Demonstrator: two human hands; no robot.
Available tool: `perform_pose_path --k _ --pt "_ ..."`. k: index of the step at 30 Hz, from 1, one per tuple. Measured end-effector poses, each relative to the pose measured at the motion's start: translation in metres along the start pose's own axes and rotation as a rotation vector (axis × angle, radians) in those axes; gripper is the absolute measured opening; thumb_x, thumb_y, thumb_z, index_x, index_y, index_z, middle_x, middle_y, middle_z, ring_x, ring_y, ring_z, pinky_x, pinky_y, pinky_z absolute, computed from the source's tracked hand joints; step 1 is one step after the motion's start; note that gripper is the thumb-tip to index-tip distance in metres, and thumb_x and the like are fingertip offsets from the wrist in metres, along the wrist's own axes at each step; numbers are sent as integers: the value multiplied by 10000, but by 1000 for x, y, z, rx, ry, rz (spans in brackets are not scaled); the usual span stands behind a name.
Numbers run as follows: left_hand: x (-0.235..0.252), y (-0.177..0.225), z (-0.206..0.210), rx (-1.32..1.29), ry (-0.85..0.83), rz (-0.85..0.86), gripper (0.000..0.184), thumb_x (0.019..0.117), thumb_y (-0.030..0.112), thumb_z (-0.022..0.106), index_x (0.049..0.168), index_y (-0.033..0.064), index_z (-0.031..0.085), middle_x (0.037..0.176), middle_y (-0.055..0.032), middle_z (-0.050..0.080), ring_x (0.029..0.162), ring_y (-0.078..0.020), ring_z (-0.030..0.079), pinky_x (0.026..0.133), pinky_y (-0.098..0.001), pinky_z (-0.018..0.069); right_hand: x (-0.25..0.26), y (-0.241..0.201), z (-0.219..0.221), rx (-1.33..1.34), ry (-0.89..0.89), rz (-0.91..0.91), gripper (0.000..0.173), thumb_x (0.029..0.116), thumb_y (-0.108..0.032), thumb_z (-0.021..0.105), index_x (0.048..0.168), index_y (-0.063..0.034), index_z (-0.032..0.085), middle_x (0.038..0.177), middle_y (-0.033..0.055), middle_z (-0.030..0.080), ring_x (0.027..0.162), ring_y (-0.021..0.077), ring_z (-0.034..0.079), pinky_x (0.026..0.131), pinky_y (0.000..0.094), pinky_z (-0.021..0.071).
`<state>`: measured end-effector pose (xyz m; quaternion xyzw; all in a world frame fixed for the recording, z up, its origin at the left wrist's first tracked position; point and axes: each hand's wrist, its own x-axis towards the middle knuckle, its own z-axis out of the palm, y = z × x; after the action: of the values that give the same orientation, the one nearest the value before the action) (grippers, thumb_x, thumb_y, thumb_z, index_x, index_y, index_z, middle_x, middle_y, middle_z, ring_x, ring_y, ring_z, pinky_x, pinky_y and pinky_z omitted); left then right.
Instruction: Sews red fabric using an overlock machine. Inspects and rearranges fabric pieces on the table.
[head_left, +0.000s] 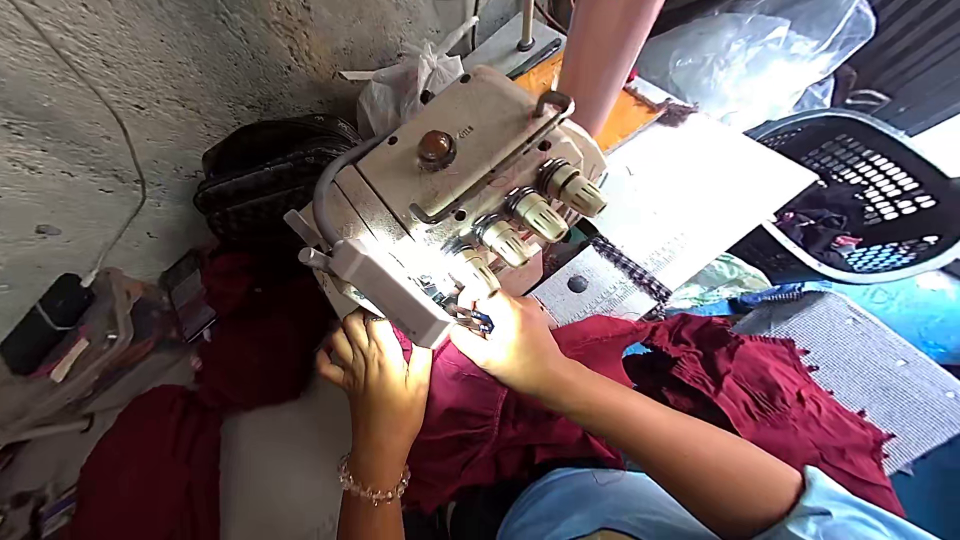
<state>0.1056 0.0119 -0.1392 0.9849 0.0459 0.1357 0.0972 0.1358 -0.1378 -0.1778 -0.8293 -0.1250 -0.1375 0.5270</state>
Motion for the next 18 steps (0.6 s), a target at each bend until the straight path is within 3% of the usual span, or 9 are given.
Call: perform_pose_path --k 7,8,10,12,13,14,15,16,18 --pt "-8 -6 -7 -55 93 13 573 969 459 526 1160 -65 654 1341 -327 557 1306 -531 463 1079 -726 212 -1 2 -17 -11 -75 -15 185 900 -246 691 1011 -99 672 686 24 642 616 177 648 525 391 500" --pt "-21 -15 -15 -158 167 26 624 952 463 605 1234 -93 612 1411 -340 507 1351 -505 437 1102 -698 236 -1 5 -27 -5 -133 -3 224 936 -300 674 1047 -107 689 723 29 670 650 181 665 558 414 521" --pt "-69 -42 -28 -448 218 -31 858 915 475 719 1417 -135 385 1505 -282 405 1440 -282 374 1178 -460 291 5 15 -52 63 -355 101 362 980 -464 614 1077 -134 726 800 2 695 725 135 658 653 408 533" --pt "-129 -57 -18 -677 69 -227 1110 843 482 785 1493 -180 175 1485 -276 415 1366 -158 455 1116 -345 407 16 29 -68 253 -632 215 415 940 -526 660 1074 -139 727 779 -91 618 678 -3 537 646 240 463" --pt "-152 -57 -8 -740 -26 -327 1079 827 420 812 1474 -202 213 1411 -279 494 1296 -152 528 1090 -363 453 20 37 -69 386 -732 247 370 918 -468 716 1049 -121 718 754 -127 587 644 -59 497 613 158 429" --pt "-171 -51 -1 -770 -44 -400 866 810 268 834 1366 -233 398 1249 -271 625 1166 -155 618 1025 -393 491 21 42 -67 506 -797 274 294 908 -390 752 1006 -116 704 731 -150 575 625 -92 489 591 113 414" --pt "-180 -42 -3 -746 -63 -457 557 820 165 805 1184 -184 568 1046 -147 725 1003 -50 687 934 -297 558 20 42 -64 589 -819 310 213 905 -314 769 958 -120 698 731 -151 604 638 -97 526 603 105 439" --pt "-181 -36 -15 -729 -67 -483 368 852 83 755 1086 -163 614 946 -80 739 919 19 693 885 -222 574 15 37 -62 627 -789 342 154 904 -256 767 922 -123 691 739 -142 628 663 -91 563 627 112 469" --pt "-167 -40 -46 -568 34 -436 395 916 67 683 1124 -234 537 996 -153 673 971 24 637 918 -187 521 -3 23 -59 604 -654 365 148 913 -249 742 909 -124 663 759 -127 628 695 -83 578 657 127 486"
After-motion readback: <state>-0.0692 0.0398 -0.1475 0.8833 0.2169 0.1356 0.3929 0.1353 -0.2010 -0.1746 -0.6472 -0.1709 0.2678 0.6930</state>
